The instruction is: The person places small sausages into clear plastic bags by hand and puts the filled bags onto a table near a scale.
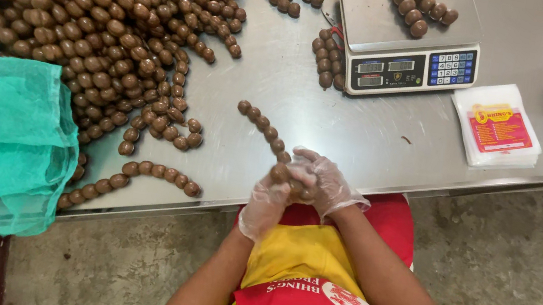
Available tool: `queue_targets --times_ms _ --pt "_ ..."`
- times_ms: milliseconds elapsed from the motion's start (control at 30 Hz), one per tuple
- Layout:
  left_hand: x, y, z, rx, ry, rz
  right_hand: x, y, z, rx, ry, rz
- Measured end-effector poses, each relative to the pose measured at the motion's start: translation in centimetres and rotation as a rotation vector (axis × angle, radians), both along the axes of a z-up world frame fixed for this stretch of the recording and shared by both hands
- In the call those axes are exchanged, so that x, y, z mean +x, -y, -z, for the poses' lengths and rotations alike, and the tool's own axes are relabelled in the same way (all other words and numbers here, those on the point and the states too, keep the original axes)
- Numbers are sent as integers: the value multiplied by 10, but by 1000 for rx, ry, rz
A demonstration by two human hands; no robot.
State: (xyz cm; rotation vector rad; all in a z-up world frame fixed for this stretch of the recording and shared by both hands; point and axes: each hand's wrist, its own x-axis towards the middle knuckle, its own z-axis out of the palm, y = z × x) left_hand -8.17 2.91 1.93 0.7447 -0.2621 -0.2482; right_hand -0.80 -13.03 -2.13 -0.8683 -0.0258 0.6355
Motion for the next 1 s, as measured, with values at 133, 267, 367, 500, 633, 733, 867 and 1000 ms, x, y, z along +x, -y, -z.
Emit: queue_targets --times_ms 133,267,367,500,633,733,867,1000 --pt "9 -34 -12 -102 31 -286 -3 5 -6 156 -198 25" --pt "38 -70 -12 81 -546 -624 -6 15 -14 -777 951 73" --pt "33 -73 -33 800 -725 -584 -4 12 -6 -692 899 103" --pt "15 -76 -39 1524 -185 -579 -3 21 7 -521 415 53" --pt "6 -68 -23 1782 -91 -507 2 34 10 -487 394 200" --pt "3 -67 -12 1849 164 -676 -5 38 -7 -552 252 282" --pt "4 -72 5 1787 229 -733 -11 49 -54 -441 242 370" --pt "3 -72 10 1829 258 -738 6 65 -125 -459 327 403"
